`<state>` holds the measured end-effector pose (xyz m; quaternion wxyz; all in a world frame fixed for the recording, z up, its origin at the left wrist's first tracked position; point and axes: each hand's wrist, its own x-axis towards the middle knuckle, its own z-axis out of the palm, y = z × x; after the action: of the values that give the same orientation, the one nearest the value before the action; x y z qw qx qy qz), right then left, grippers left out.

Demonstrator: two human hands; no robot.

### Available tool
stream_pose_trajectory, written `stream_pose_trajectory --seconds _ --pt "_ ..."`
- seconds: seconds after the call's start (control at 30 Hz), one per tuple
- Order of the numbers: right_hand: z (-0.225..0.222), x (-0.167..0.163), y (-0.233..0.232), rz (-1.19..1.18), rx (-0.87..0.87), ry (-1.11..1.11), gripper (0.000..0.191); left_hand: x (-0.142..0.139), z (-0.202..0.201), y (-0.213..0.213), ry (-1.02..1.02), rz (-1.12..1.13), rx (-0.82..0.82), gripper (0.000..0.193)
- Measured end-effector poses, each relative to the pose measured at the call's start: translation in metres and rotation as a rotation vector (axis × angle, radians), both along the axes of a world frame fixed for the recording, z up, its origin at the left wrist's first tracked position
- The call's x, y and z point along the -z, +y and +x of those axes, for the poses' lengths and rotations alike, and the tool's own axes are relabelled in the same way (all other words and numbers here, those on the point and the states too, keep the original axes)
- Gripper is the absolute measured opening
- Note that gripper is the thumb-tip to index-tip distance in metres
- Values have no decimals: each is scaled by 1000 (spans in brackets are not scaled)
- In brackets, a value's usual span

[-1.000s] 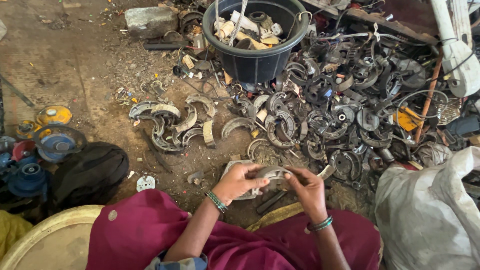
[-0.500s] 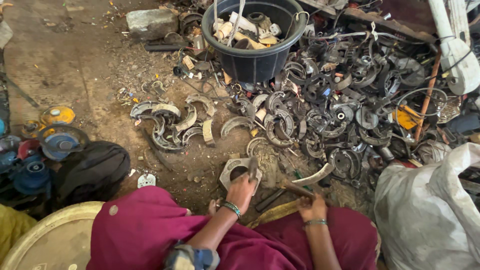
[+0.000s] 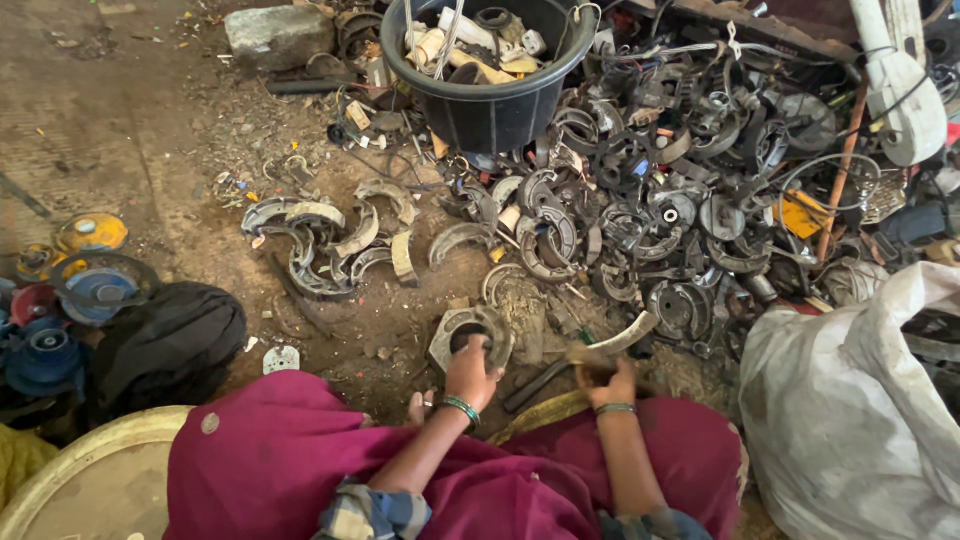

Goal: The person sits on the ground in a scrap yard and uses a hammer to strike curved metal brake shoe castings placed on a metal block, breaking pieces apart. They reposition each casting by hand between strikes and work through the pile of similar parts one at a time.

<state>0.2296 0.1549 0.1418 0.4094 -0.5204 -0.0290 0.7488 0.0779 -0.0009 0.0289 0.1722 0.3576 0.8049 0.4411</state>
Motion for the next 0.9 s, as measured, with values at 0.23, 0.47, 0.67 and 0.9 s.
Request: stream_pose_trajectory --seconds 0.23,0.47,0.67,0.9 --pt "22 9 21 361 -25 161 16 11 8 2 373 -134 19 10" --pt "43 22 -21 513 -247 7 15 21 1 1 371 -106 75 14" --pt "62 -2 -78 857 -629 -637 29 23 -2 7 363 -117 103 15" --pt "47 2 -115 867 -1075 -1043 64 27 -7 11 368 -96 101 15"
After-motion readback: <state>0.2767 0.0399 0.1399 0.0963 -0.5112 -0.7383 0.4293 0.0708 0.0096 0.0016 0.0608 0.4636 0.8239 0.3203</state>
